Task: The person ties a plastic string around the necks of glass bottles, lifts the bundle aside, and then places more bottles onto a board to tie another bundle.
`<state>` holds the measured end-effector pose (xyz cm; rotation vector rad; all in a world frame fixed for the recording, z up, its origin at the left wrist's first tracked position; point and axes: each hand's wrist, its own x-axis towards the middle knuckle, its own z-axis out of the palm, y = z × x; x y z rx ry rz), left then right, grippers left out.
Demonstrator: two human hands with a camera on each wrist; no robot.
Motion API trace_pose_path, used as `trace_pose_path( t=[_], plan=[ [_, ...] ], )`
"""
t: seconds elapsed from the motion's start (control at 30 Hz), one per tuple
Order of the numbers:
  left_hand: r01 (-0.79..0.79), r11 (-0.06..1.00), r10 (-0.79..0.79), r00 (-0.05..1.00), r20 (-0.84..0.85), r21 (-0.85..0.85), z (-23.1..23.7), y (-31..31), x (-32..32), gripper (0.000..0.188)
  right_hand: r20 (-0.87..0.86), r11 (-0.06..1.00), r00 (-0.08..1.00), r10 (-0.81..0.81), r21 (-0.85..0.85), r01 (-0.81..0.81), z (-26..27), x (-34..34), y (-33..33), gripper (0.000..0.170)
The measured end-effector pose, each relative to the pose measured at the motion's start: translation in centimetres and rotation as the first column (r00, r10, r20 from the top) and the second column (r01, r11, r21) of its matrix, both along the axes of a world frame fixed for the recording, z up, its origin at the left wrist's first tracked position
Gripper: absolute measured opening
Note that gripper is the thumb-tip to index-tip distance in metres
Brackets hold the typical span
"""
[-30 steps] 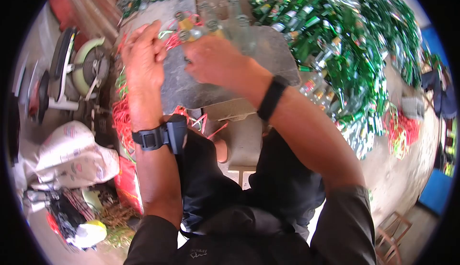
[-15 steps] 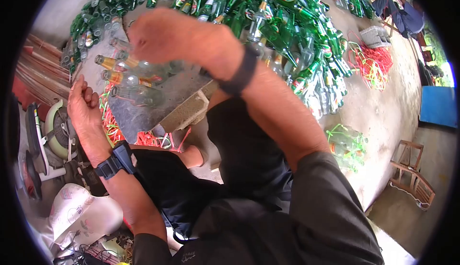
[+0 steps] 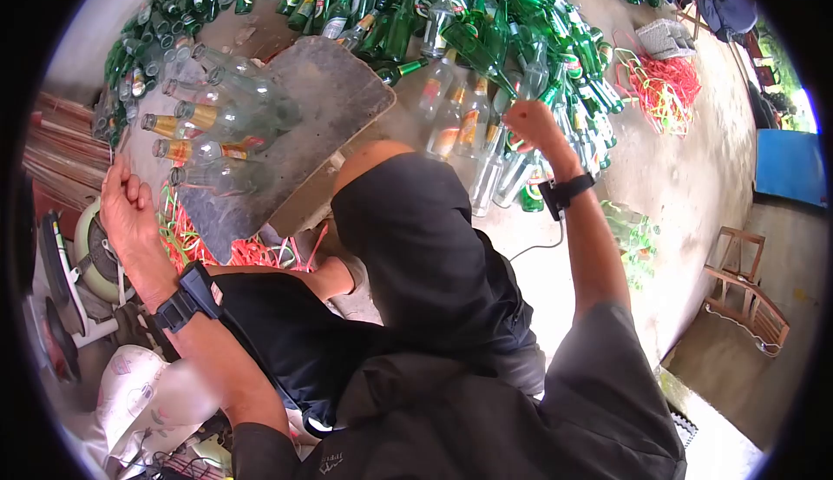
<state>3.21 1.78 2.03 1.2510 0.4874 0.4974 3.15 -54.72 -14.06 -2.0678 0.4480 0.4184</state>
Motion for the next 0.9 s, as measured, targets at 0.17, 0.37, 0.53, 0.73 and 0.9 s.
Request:
trace_pose_path(
  t=[0.17, 0.37, 0.53, 0.73, 0.9],
  plan=[
    [-0.011, 1.000, 0.012, 0.999, -0.033, 0.028, -0.3, 0.1, 0.6, 0.018, -0.060, 0.961, 0.993, -0.097, -0.265, 0.077, -8.5, -2.8, -2.2, 0.028],
    [0.004, 0.999, -0.001, 0.998, -0.057, 0.054, -0.5, 0.1, 0.8, 0.019, 0.022, 0.864, 0.992, 0.125, -0.495, -0.098, -13.8, -2.1, -3.3, 0.050],
    [-0.038, 0.998, 0.041, 0.997, -0.059, 0.052, -0.8, 0.4, 0.9, 0.016, -0.141, 0.937, 0.990, 0.008, -0.344, -0.057, -14.4, -0.9, -3.3, 0.063],
    [0.055, 0.993, -0.049, 0.997, -0.064, 0.101, -1.3, 1.6, 1.0, 0.015, -0.069, 0.946, 0.997, 0.026, -0.320, -0.047, -15.1, -0.5, -3.9, 0.058],
    [0.045, 0.995, -0.038, 0.997, -0.073, 0.091, -1.1, 0.8, 1.1, 0.015, -0.080, 0.944, 0.996, 0.048, -0.322, -0.071, -15.3, -0.2, -4.0, 0.053]
  ],
)
